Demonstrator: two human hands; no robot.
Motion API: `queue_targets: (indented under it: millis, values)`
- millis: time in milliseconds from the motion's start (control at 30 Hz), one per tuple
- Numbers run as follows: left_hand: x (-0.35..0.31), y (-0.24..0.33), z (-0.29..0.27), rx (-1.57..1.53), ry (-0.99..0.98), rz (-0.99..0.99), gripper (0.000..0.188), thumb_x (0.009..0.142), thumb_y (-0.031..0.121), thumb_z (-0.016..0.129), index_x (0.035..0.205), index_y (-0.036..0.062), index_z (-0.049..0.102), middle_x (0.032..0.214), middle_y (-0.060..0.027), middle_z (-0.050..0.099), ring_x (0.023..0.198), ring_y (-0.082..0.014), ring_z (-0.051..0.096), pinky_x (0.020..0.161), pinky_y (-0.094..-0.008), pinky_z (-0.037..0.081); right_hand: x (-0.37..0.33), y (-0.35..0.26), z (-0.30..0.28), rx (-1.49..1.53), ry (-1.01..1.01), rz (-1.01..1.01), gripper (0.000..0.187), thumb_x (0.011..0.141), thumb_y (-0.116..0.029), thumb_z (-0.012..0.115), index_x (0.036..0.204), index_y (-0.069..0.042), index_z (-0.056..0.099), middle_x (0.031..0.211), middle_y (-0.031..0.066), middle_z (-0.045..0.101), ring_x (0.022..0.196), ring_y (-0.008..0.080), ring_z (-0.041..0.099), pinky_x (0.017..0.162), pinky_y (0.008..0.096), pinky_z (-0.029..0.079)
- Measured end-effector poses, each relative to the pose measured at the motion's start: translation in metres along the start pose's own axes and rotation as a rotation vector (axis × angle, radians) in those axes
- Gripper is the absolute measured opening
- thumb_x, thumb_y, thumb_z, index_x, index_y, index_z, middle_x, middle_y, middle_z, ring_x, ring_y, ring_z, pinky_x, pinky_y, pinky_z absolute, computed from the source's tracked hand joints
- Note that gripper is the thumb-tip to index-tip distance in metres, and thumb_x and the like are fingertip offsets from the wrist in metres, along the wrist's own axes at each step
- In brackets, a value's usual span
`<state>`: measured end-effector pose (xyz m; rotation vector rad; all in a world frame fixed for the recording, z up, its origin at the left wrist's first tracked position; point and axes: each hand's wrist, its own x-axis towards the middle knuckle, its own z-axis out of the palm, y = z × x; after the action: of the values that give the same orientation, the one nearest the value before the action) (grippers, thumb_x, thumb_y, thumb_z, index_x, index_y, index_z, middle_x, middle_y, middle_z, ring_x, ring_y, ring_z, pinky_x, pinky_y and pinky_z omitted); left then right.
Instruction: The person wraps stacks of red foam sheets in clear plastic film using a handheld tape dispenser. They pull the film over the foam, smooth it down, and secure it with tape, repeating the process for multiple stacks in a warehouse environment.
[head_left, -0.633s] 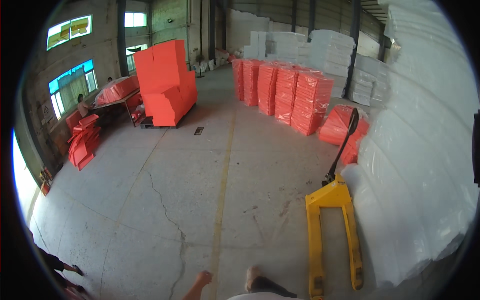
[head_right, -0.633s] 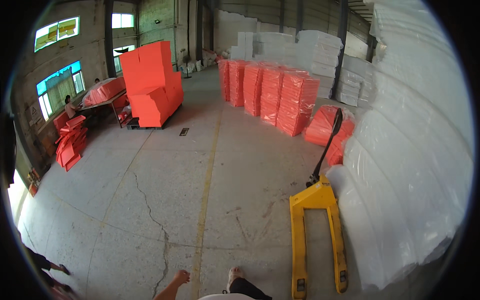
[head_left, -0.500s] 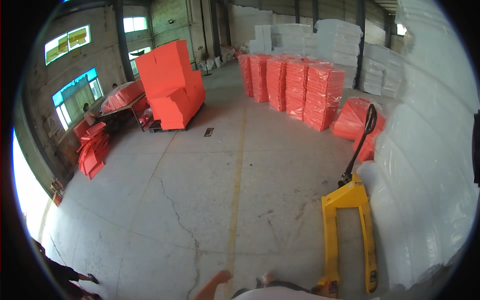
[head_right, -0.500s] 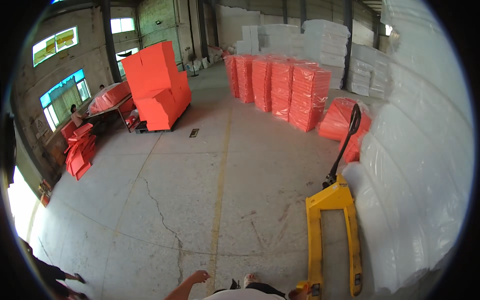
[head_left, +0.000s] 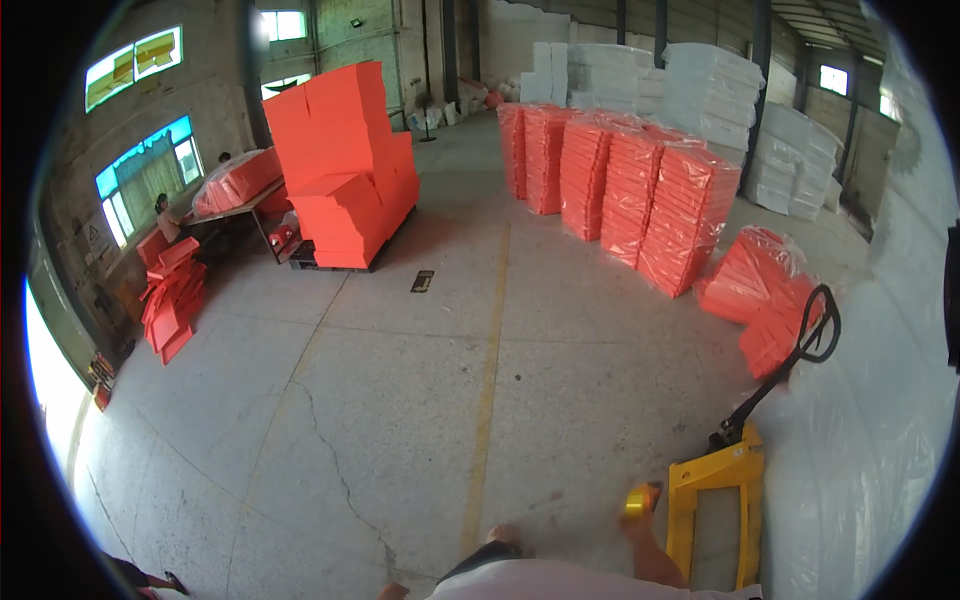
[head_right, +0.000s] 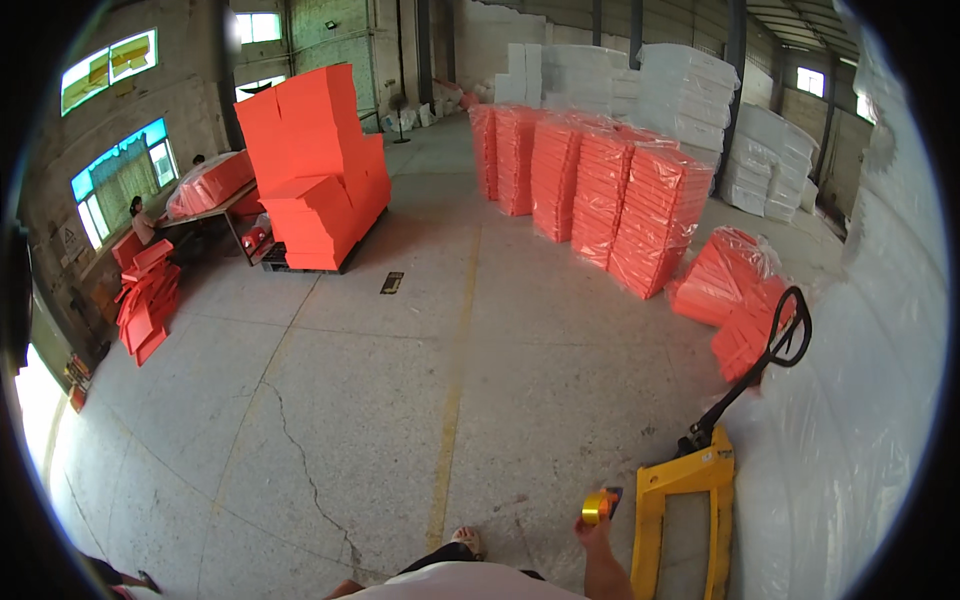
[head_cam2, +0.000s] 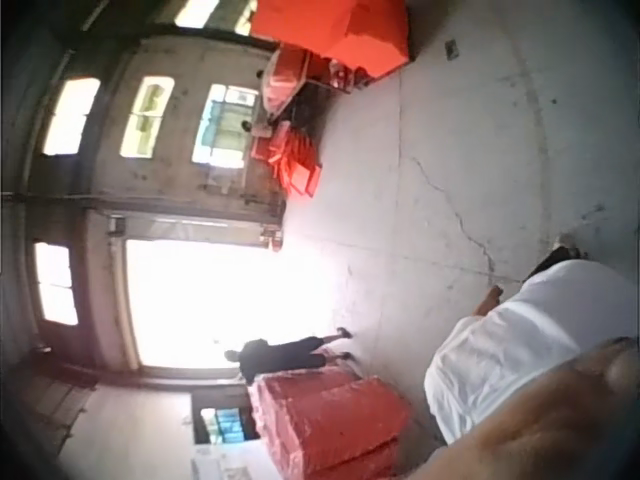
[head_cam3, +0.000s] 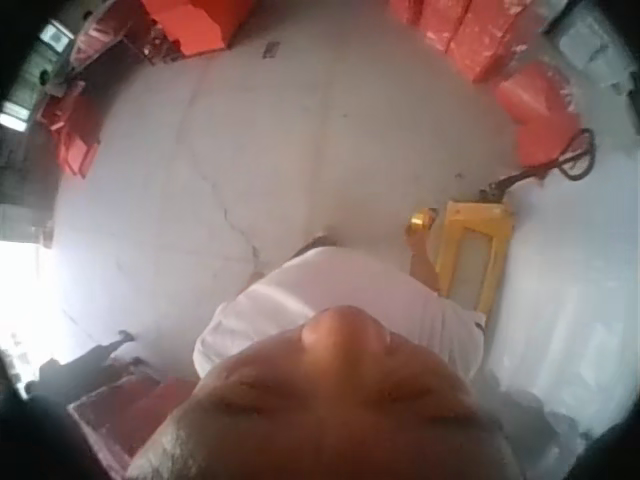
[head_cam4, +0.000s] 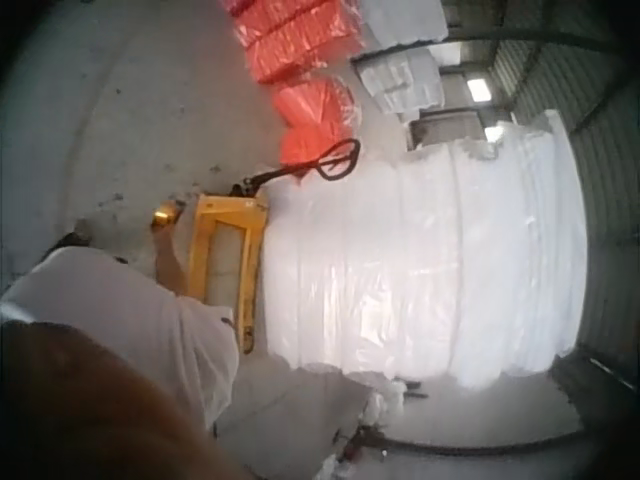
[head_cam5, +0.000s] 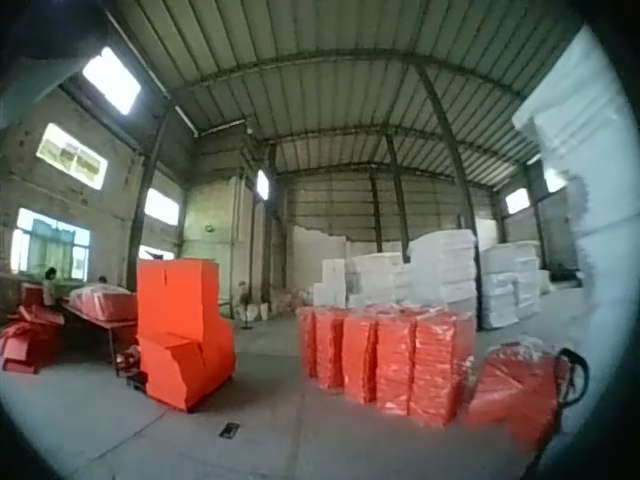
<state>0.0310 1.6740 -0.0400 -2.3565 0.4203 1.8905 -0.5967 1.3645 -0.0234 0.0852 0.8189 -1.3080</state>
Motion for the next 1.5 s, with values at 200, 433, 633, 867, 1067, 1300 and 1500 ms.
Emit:
queue_targets:
  millis: [200,433,633,867,1067,1300,1500]
  values:
    - [0.037,0.222,-0.128,-0.035,0.087,0.161,0.032,0.094,0.036,0.059,0.093,0.0046,0.063,0.083,-0.011,0.069,0.069,-0.0227,0.069,0.057,-0.0384,0.056,0.058,0.0,-0.095,0.254,0.121,0.158,0.069,0.071,-0.087,0.047,0.067,-0.017,0.049,0.056,0.0009,0.051,0.048,0.0201,0.05,0.048,0.0366,0.042]
    - [0.09,0.506,-0.262,-0.152,0.417,0.54,0.027,0.093,0.032,0.059,0.096,0.0052,0.065,0.082,-0.0065,0.07,0.067,-0.0203,0.068,0.058,-0.0353,0.055,0.15,0.001,0.089,-0.126,0.526,0.023,0.067,0.072,-0.085,0.048,0.063,-0.019,0.046,0.052,-0.0002,0.047,0.045,0.0199,0.048,0.045,0.0357,0.039]
    - [0.142,0.642,-0.301,0.253,-0.002,0.221,0.03,0.092,0.036,0.059,0.097,0.0068,0.065,0.085,-0.0078,0.069,0.07,-0.0202,0.067,0.06,-0.0377,0.055,0.388,0.011,0.245,-0.142,0.341,0.174,0.066,0.073,-0.084,0.048,0.059,-0.02,0.043,0.049,-0.0011,0.044,0.042,0.0197,0.046,0.043,0.0349,0.037]
    - [0.148,0.764,-0.407,-0.369,0.219,0.475,0.032,0.094,0.035,0.057,0.099,0.0042,0.063,0.086,-0.0137,0.069,0.076,-0.0255,0.069,0.059,-0.0396,0.056,0.705,-0.008,0.526,-0.384,0.082,-0.032,0.045,0.087,-0.056,0.051,0.082,-0.011,0.058,0.07,0.0064,0.058,0.065,0.0251,0.058,0.058,0.0386,0.05]
    - [0.196,0.82,-0.502,-0.336,0.104,-0.016,0.034,0.093,0.033,0.061,0.104,0.0007,0.059,0.091,-0.0175,0.069,0.076,-0.0282,0.07,0.061,-0.043,0.057,0.863,0.015,0.731,-0.151,0.13,0.141,0.031,0.092,-0.043,0.05,0.092,-0.013,0.057,0.077,0.0051,0.059,0.073,0.0218,0.06,0.07,0.0385,0.051]
    - [0.247,1.021,-0.674,-0.164,0.047,0.037,0.038,0.096,0.038,0.055,0.1,0.001,0.061,0.09,-0.0144,0.07,0.072,-0.0265,0.069,0.059,-0.0401,0.057,0.961,0.059,0.66,-0.045,-0.058,0.13,0.022,0.088,-0.037,0.054,0.092,-0.016,0.056,0.071,0.0032,0.053,0.065,0.021,0.056,0.059,0.0383,0.051]
    - [0.328,1.259,-0.84,0.163,0.351,0.414,0.021,0.094,0.026,0.056,0.094,0.006,0.063,0.081,-0.0077,0.067,0.068,-0.0214,0.068,0.054,-0.0365,0.054,0.986,0.05,0.772,-0.288,0.495,0.025,0.022,0.086,-0.04,0.057,0.09,-0.019,0.054,0.071,-0.0003,0.05,0.062,0.0167,0.053,0.054,0.033,0.047]
